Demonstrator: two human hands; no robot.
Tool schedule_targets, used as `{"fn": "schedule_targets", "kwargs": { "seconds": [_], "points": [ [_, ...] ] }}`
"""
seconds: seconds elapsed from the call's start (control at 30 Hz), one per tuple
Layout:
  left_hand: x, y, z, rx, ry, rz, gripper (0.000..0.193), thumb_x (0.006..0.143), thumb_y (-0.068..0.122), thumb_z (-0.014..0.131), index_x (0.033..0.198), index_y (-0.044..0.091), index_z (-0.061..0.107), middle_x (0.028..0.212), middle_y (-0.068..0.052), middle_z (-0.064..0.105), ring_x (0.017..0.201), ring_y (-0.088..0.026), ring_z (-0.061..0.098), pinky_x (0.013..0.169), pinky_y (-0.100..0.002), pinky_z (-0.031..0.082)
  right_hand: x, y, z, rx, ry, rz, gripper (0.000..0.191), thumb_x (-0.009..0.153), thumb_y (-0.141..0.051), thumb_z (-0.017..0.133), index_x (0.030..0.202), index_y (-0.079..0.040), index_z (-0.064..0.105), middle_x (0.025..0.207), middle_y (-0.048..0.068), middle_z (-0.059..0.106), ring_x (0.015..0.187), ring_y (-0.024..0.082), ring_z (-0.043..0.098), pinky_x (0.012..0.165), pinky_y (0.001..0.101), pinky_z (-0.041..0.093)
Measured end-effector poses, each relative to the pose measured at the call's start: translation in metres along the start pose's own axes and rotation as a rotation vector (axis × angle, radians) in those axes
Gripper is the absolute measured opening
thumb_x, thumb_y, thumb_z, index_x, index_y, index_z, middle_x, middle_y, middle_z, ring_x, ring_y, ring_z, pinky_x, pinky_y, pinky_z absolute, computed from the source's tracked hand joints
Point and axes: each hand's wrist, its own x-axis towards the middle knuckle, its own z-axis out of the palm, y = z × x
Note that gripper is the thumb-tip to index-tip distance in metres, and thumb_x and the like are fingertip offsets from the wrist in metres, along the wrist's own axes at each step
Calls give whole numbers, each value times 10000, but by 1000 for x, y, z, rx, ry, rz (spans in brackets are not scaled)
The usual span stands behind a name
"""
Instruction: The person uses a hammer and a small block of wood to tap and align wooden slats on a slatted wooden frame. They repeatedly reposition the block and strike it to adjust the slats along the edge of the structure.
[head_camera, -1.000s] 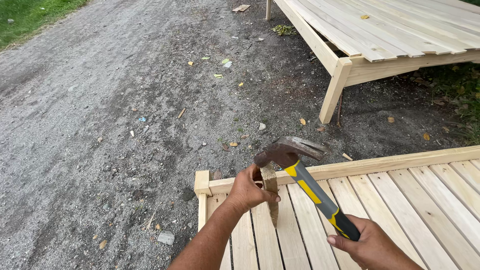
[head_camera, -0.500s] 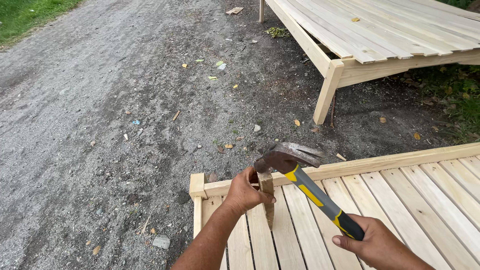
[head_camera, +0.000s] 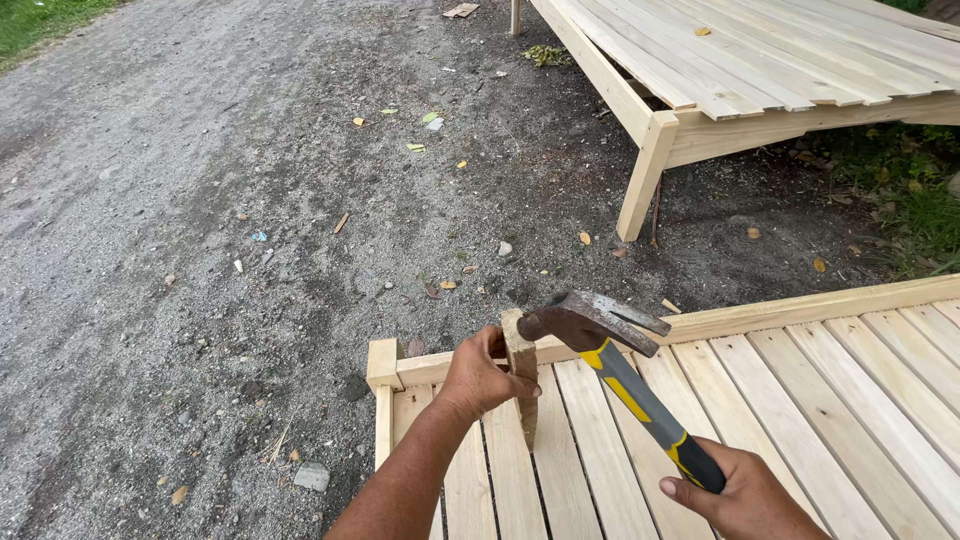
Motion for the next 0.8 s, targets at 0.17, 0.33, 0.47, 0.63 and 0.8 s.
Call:
{"fn": "schedule_targets", "kwargs": {
  "seconds": [0.17,0.33,0.47,0.63,0.8],
  "points": [
    [0,6,5,82,5,-16,996,491,88,988,1372,64,525,1255,-85,683,1192,-225,657,1130,-350,501,25,39,24,-31,92,100,435,849,-341,860,1134,-43,721,681,13,472,668,139,475,666,321,442],
    [-2,9,5,22,-7,10,962,486,104,963,1356,62,554,1260,-85,696,1181,-232,680,1108,-348,529,51,78,46,-146,-116,172,490,815,-223,898,1265,-106,742,839,39,644,837,139,652,857,284,479],
    [-1,10,5,87,-1,18,977,487,120,1003,1345,69,539,1267,-83,679,1228,-219,631,1152,-354,466,54,83,60,-184,-138,225,634,792,-264,936,1367,-180,683,1133,74,819,1127,137,739,1093,264,447],
    [0,6,-2,138,-7,-1,966,489,132,985,1340,81,529,1260,-81,683,1216,-227,647,1167,-356,467,55,85,62,-208,-147,283,690,785,-325,960,1392,-190,659,1176,52,773,1180,148,711,1131,270,424],
    [-2,-1,-4,53,3,54,953,483,98,964,1335,85,538,1258,-79,696,1223,-224,648,1152,-378,480,52,90,64,-130,-123,196,605,782,-355,951,1293,-126,721,988,70,753,1012,156,733,1006,284,472]
  ]
}}
